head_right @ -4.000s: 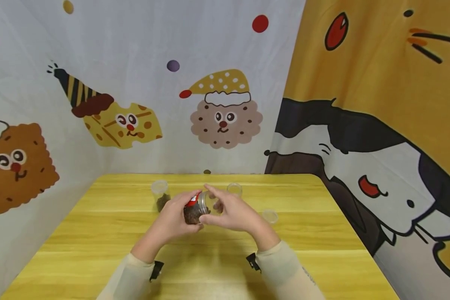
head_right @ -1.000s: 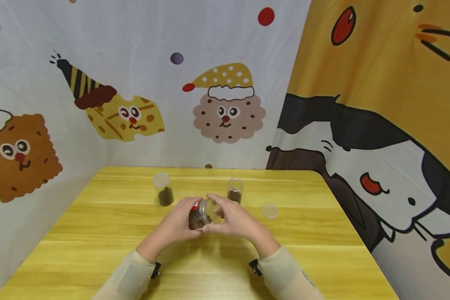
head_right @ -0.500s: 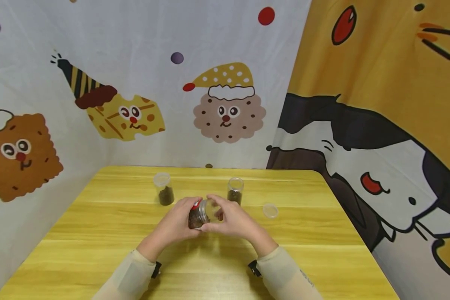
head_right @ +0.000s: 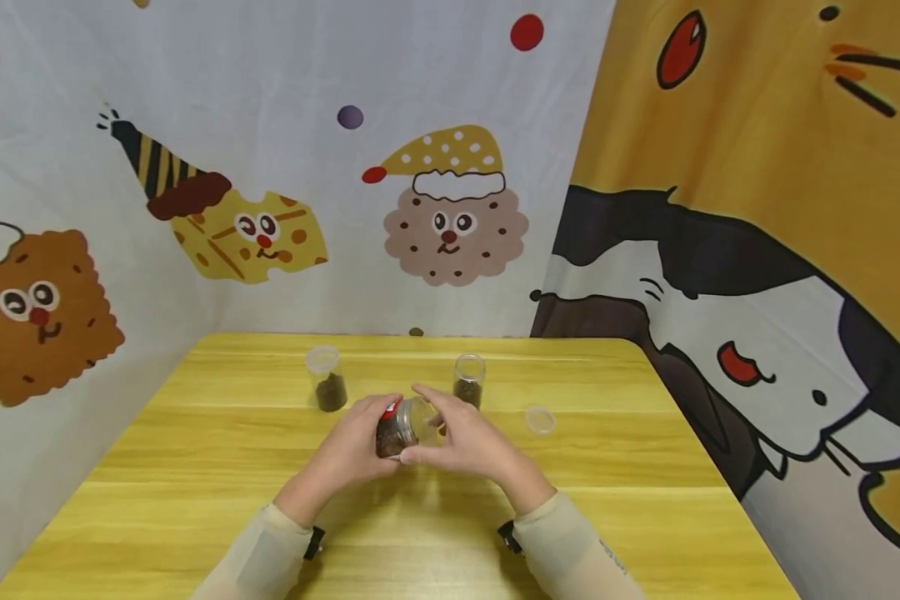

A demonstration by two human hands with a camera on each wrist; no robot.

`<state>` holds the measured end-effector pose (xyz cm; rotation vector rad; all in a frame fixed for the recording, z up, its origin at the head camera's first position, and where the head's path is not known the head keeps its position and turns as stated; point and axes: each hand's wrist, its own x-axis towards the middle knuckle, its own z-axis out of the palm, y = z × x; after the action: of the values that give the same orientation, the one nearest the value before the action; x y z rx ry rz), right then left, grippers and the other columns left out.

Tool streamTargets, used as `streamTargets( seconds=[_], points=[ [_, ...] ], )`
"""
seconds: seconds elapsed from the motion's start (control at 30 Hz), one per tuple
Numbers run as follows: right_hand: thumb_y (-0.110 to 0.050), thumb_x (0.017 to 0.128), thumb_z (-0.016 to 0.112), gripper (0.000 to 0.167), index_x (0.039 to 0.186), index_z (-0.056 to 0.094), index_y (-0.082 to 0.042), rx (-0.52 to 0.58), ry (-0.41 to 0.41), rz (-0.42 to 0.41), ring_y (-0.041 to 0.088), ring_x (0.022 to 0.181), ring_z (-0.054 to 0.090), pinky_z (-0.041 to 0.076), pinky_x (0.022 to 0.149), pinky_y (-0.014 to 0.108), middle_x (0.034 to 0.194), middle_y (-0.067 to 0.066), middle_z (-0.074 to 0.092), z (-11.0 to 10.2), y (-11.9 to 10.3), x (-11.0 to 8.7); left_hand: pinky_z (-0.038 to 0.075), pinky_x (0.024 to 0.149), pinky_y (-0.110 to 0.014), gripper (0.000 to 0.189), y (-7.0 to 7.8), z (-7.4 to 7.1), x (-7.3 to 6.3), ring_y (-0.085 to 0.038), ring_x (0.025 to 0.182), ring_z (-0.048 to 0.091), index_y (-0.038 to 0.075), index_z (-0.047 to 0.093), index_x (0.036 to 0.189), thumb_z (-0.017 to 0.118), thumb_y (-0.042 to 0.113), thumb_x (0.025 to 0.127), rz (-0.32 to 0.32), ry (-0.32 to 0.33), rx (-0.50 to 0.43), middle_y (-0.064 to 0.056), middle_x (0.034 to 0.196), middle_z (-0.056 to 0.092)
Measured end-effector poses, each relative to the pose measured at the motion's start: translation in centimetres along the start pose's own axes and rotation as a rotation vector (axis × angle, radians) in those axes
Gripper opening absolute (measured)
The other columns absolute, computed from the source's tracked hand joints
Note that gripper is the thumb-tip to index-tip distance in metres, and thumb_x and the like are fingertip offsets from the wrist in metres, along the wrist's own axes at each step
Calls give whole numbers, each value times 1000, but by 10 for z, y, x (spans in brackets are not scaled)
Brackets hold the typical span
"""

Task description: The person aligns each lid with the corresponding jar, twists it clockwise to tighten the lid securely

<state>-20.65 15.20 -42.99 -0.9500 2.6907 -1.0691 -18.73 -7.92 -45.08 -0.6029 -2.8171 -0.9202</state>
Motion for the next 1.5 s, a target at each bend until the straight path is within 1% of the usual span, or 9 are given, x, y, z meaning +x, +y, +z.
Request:
streamTargets(
  seconds=[0.07, 0.17, 0.37, 0.73, 0.93, 1.1, 1.23, 1.4, 1.5],
  points=[
    [-46, 92, 85, 93, 167, 39, -16, 7, 5, -36, 29, 114, 75, 64, 94, 44, 158, 12, 57, -1, -1, 1, 55, 109, -54, 96, 0, -1, 0, -37, 134, 59, 4, 51, 155, 99, 18, 73, 0, 11, 3, -19, 149, 59],
    [-42, 92, 86, 90, 166, 41, -18, -4, 8, -63, 29, 115, 75, 64, 95, 42, 158, 11, 57, -2, -2, 1, 55, 109, -54, 96, 0, -1, 1, -37, 133, 59, 4, 51, 154, 100, 19, 72, 12, 26, 3, -20, 149, 60],
    [-41, 92, 86, 87, 164, 43, -20, 20, -8, -34, 25, 114, 74, 63, 96, 41, 155, 10, 60, -4, -4, 1, 55, 109, -54, 96, 1, -1, 1, -37, 134, 58, 4, 52, 153, 100, 19, 72, 4, 26, 2, -20, 149, 60],
    [-46, 91, 86, 85, 163, 45, -23, 53, -9, -22, 23, 111, 74, 63, 96, 50, 148, 10, 65, -5, -2, 3, 56, 107, -54, 96, 1, -1, 2, -37, 132, 59, 4, 52, 153, 100, 19, 71, 8, 35, 9, -20, 148, 60],
    [-45, 92, 85, 86, 163, 45, -15, 51, -8, -30, 24, 110, 75, 63, 95, 51, 146, 13, 66, -3, 1, 6, 57, 105, -54, 96, 2, -2, 3, -38, 132, 59, 5, 52, 154, 100, 20, 72, 5, 32, 6, -21, 148, 59],
    [-46, 92, 85, 85, 163, 45, -19, 59, -9, -27, 23, 110, 75, 63, 94, 44, 145, 12, 67, -4, 0, 6, 57, 105, -54, 96, 2, -2, 2, -38, 132, 59, 4, 52, 153, 100, 20, 72, 5, 41, 10, -21, 148, 59],
    [-47, 93, 84, 82, 162, 46, -21, 77, -2, 5, 20, 104, 76, 64, 90, 40, 141, 15, 68, -3, -1, 7, 57, 105, -54, 94, 4, -1, 1, -38, 130, 60, 4, 53, 152, 100, 19, 72, 9, 63, 11, -21, 147, 61],
    [-55, 94, 80, 79, 158, 51, -19, 65, 41, 101, 10, 88, 73, 62, 79, 33, 126, 14, 76, -1, -2, 9, 58, 103, -55, 91, 8, 0, 0, -39, 129, 61, 4, 54, 151, 100, 20, 73, 22, 99, 21, -21, 144, 63],
    [-56, 93, 80, 81, 159, 50, -20, 73, 34, 126, 12, 90, 73, 62, 79, 34, 129, 14, 75, -1, -3, 8, 58, 104, -55, 92, 9, 0, 0, -39, 130, 60, 4, 54, 151, 99, 21, 74, 16, 103, 29, -21, 144, 62]
  ],
)
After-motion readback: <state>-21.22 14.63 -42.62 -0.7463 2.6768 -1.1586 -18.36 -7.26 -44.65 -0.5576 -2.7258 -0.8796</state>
